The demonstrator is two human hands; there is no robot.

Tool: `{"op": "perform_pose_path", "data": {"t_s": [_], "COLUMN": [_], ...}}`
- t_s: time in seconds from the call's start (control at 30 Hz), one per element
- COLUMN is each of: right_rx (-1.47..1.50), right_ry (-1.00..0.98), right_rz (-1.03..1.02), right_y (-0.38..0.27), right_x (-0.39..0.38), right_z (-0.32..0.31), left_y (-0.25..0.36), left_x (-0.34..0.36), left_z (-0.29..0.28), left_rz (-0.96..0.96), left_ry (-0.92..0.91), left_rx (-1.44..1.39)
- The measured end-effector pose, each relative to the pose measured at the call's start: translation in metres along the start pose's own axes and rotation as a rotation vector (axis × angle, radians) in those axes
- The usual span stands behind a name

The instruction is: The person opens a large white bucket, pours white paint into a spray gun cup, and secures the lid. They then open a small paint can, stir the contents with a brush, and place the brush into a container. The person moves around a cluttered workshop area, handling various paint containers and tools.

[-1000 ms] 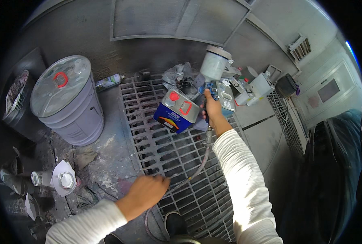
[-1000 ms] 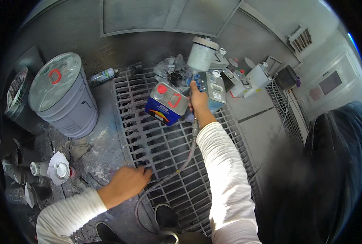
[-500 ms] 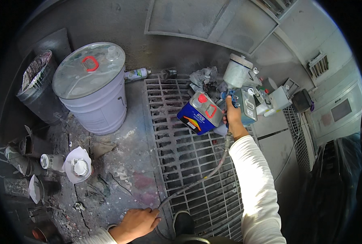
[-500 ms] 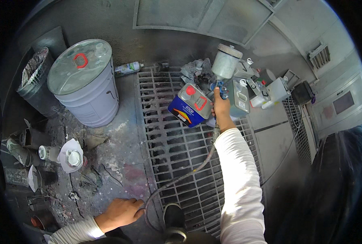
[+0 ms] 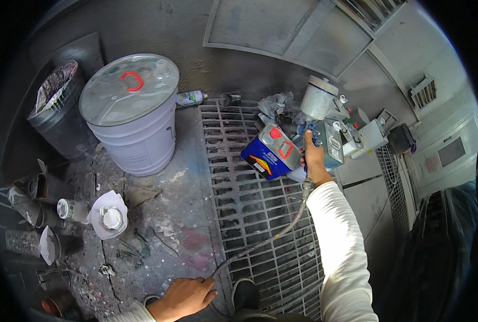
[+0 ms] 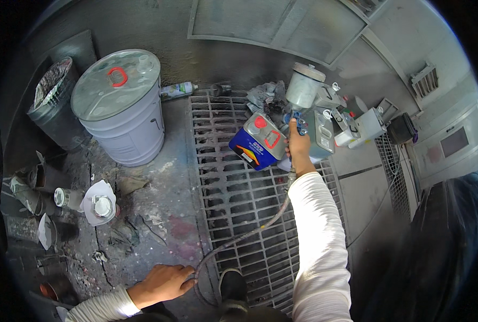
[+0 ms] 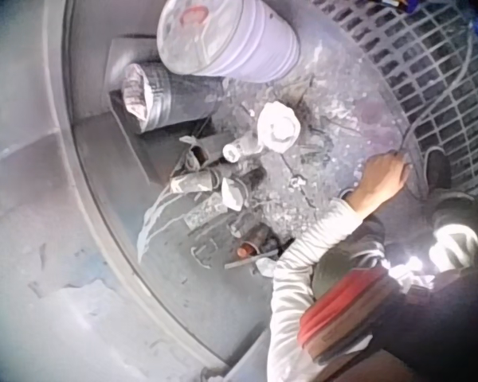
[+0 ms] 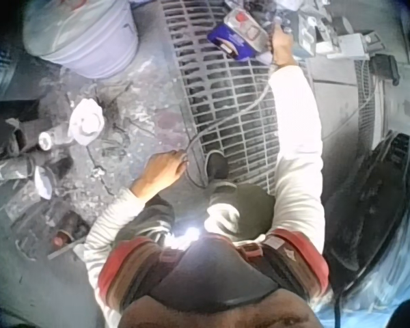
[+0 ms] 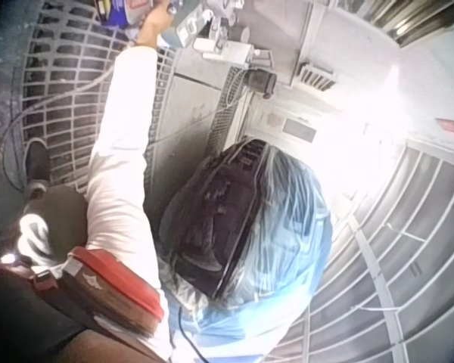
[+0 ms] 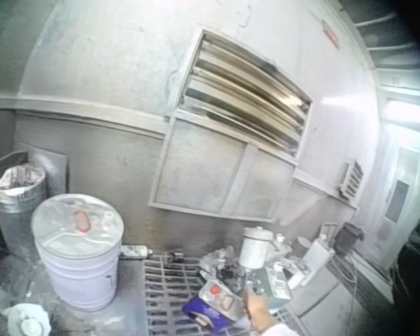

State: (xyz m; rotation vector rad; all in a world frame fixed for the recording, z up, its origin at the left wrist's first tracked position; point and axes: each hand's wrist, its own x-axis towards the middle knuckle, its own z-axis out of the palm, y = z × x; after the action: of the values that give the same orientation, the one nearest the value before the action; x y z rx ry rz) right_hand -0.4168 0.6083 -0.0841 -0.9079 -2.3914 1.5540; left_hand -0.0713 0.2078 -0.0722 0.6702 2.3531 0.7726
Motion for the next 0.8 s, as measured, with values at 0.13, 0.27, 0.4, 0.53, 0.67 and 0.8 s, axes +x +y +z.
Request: {"op": "perform_pose_path", "data": {"t_s": [0.13,0.27,0.4,0.53,0.67,0.8], "right_rx": [0.054,0.056,0.151,-0.034,-0.296,-0.804], "right_ry": [-0.033,-0.056,-0.346,-0.708,-0.886,-1.061], "right_rz": [-0.048,-0.092,-0.152,-0.132,-0.312,-0.623], "right_y": [0.001,0.0,0.004,0.013,0.032,0.043], "right_x": [-0.003,-0.026,-0.094,-0.174,-0.241,-0.274], "right_z": [0.003,-0.003,-0.025,-0.034,-0.009,0.014], "left_y": [-0.006,-0.015,-0.024,-0.027,-0.04,-0.049], "left_x": [-0.002,-0.005,-0.013,-0.029,-0.085,-0.156], "left_z": [0.003,0.0,-0.022,-0.064,-0.112,-0.121], "left_rz": [-0.018,0.003,-0.027,-0.029,0.002,-0.117], "left_ry": [0.006,0.119,0.266,0.496,1.005,1.342], "left_rx": [-0.011,-0.012,-0.031,-0.127,-0.243,-0.272]}}
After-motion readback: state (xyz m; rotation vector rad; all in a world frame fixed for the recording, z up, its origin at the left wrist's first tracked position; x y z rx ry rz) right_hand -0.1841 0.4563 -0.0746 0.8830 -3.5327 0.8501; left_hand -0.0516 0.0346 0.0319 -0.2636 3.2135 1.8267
